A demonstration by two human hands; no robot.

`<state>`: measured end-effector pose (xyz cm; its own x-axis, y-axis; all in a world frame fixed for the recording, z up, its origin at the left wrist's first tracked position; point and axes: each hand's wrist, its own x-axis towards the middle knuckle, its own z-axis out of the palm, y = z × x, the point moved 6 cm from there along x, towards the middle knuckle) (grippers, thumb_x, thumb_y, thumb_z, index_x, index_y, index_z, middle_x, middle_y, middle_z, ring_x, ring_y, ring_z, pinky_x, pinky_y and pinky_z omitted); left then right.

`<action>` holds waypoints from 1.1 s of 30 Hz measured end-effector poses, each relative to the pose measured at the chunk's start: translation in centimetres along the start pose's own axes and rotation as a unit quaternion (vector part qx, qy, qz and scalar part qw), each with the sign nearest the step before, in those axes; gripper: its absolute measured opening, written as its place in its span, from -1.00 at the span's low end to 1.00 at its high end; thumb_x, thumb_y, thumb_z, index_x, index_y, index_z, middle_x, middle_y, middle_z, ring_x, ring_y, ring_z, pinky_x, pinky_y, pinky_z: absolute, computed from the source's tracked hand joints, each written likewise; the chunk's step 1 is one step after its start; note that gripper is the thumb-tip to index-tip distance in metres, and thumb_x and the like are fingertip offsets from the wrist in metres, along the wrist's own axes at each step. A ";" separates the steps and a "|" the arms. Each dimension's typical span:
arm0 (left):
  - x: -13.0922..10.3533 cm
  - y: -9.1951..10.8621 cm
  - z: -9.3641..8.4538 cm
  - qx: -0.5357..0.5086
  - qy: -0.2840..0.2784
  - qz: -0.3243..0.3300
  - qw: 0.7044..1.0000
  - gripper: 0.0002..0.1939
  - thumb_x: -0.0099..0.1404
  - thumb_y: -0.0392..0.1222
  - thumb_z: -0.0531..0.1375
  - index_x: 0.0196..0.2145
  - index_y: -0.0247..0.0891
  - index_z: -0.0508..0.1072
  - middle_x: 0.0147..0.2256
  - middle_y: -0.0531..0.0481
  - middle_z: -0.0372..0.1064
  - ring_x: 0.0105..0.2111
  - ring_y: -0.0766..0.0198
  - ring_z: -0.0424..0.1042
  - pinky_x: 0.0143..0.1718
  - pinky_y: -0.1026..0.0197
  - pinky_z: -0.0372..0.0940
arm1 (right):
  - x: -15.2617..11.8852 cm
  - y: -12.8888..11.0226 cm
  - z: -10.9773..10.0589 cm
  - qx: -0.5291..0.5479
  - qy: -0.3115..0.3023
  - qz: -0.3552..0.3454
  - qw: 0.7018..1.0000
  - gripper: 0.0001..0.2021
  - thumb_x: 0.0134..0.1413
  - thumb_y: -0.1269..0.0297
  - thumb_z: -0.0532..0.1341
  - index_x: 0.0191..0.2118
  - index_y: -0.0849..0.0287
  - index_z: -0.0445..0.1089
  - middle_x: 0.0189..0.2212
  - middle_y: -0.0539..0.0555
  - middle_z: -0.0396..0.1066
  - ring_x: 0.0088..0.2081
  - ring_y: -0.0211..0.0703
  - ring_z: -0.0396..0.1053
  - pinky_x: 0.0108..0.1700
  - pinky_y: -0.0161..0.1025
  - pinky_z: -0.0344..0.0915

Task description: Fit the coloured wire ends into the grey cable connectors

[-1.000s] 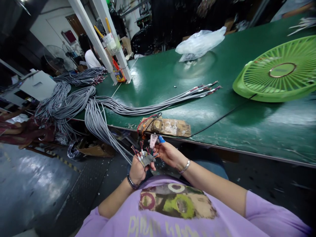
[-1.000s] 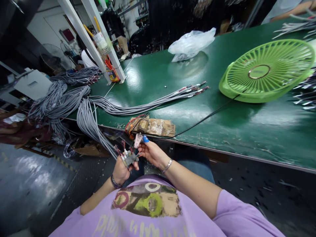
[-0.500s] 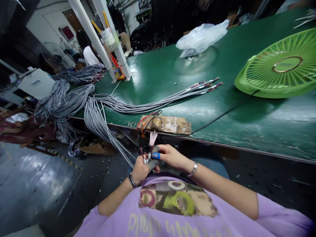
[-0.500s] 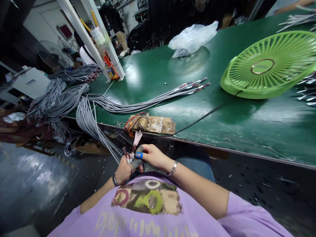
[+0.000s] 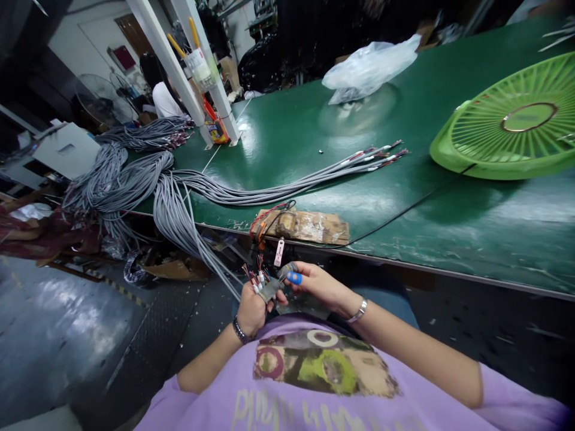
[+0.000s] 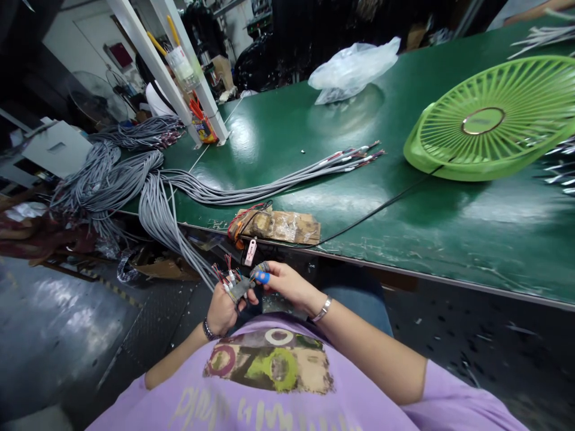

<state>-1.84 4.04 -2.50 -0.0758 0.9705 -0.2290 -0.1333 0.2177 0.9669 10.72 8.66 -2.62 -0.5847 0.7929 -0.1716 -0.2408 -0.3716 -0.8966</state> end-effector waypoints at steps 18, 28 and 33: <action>0.0 -0.1 -0.6 -0.058 0.025 0.021 0.998 -0.71 0.09 0.00 0.26 -0.48 -0.34 0.47 -0.60 -0.06 0.45 -0.67 0.35 0.34 -0.74 0.38 -0.02 | 0.4 -1.8 3.2 -0.027 -0.041 -0.067 0.997 -0.64 -0.05 -0.04 0.25 -0.48 0.14 0.19 -0.71 -0.08 0.33 -0.64 -0.30 0.24 -0.52 -0.30 0.09; -0.1 -0.3 0.0 -0.057 -0.021 0.008 0.998 -0.67 0.09 0.02 0.27 -0.39 -0.35 0.47 -0.64 -0.04 0.42 -0.64 0.30 0.39 -0.76 0.39 -0.06 | 0.6 -1.2 3.6 -0.030 -0.096 -0.018 0.995 -0.68 0.02 0.02 0.24 -0.35 0.21 0.29 -0.71 -0.06 0.36 -0.68 -0.31 0.28 -0.53 -0.31 0.08; -0.3 -0.2 -0.1 -0.036 -0.004 0.009 0.999 -0.66 0.10 0.05 0.26 -0.42 -0.35 0.46 -0.61 -0.06 0.44 -0.63 0.29 0.40 -0.75 0.37 -0.02 | 0.5 -1.1 3.7 -0.013 -0.074 -0.036 0.997 -0.66 0.00 -0.03 0.23 -0.40 0.17 0.24 -0.73 -0.08 0.33 -0.68 -0.28 0.25 -0.54 -0.28 0.17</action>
<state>-1.88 3.70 -2.68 -0.0713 0.9751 -0.2099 -0.2026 0.1919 0.9603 7.83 7.69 -0.19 -0.6752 0.7361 -0.0468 -0.2667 -0.3028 -0.9150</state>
